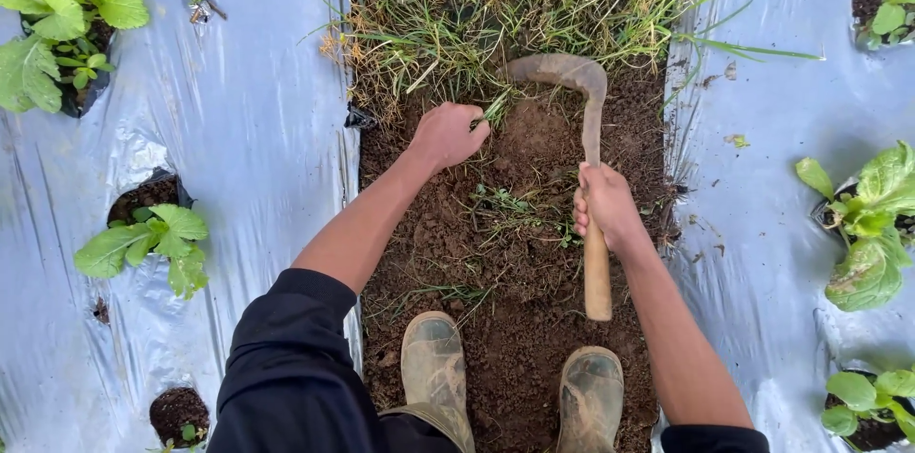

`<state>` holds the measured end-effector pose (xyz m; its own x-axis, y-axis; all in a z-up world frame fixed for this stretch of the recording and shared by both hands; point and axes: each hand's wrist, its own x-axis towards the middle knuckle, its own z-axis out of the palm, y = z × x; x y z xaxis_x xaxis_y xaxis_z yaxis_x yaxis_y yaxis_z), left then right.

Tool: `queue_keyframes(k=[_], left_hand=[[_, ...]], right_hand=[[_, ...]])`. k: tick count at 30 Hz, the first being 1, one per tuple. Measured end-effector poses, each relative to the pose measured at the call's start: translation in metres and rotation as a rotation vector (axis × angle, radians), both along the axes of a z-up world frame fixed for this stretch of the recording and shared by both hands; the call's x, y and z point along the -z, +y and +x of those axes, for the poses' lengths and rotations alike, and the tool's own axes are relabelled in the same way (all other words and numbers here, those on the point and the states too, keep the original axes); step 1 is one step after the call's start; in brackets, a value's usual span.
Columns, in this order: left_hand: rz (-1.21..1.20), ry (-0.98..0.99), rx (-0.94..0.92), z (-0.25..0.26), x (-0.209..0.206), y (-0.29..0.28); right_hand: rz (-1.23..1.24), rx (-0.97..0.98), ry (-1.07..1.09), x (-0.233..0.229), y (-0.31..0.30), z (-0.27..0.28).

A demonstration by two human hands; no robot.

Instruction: The person uses a hand hoe to loosen soil and remove weeds from a garden bed covered with plastic mulch. They repeatedly strike the ground with the tool and pull out grass and small plants by hand, clearing the area between rows of young leafy vegetables.

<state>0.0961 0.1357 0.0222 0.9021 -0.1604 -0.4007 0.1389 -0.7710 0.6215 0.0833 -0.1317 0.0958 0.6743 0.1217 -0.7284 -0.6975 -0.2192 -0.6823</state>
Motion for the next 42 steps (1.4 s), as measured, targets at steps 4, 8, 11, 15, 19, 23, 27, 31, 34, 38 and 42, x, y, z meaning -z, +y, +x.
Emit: queue_keyframes(k=[4,8,11,15,19,23,27,31,34,38,42], left_hand=[[-0.003,0.031,0.003,0.003,0.0,-0.005],[-0.023,-0.003,0.014,-0.001,-0.001,-0.005],[-0.016,0.018,0.053,-0.006,-0.008,-0.003],[0.017,0.026,0.094,-0.003,-0.014,-0.005],[0.03,0.039,0.079,-0.006,-0.018,-0.005],[0.048,0.059,0.089,-0.007,-0.03,0.002],[0.067,0.096,0.115,-0.005,-0.023,0.0],[0.071,0.112,0.172,-0.008,0.013,0.0],[0.092,-0.008,0.143,-0.012,0.039,0.009],[0.204,-0.297,0.057,-0.013,0.03,0.015],[0.153,-0.457,-0.017,-0.016,0.023,0.004]], right_hand=[[0.035,-0.005,-0.038,0.013,0.008,0.006],[-0.055,-0.09,-0.011,0.013,-0.022,-0.006],[-0.095,-0.107,-0.042,0.0,-0.031,-0.002],[-0.088,-0.031,-0.159,-0.011,-0.016,0.01],[-0.103,-0.02,-0.086,0.004,-0.022,0.0],[-0.142,-0.09,-0.1,0.003,-0.034,-0.002],[-0.074,0.001,-0.109,0.008,-0.014,0.007],[-0.033,-0.063,0.011,0.012,-0.02,-0.006],[-0.115,-0.249,0.096,0.011,-0.044,-0.017],[-0.191,-0.312,0.041,0.019,-0.064,-0.007],[-0.333,-0.6,-0.051,-0.03,-0.063,0.014]])
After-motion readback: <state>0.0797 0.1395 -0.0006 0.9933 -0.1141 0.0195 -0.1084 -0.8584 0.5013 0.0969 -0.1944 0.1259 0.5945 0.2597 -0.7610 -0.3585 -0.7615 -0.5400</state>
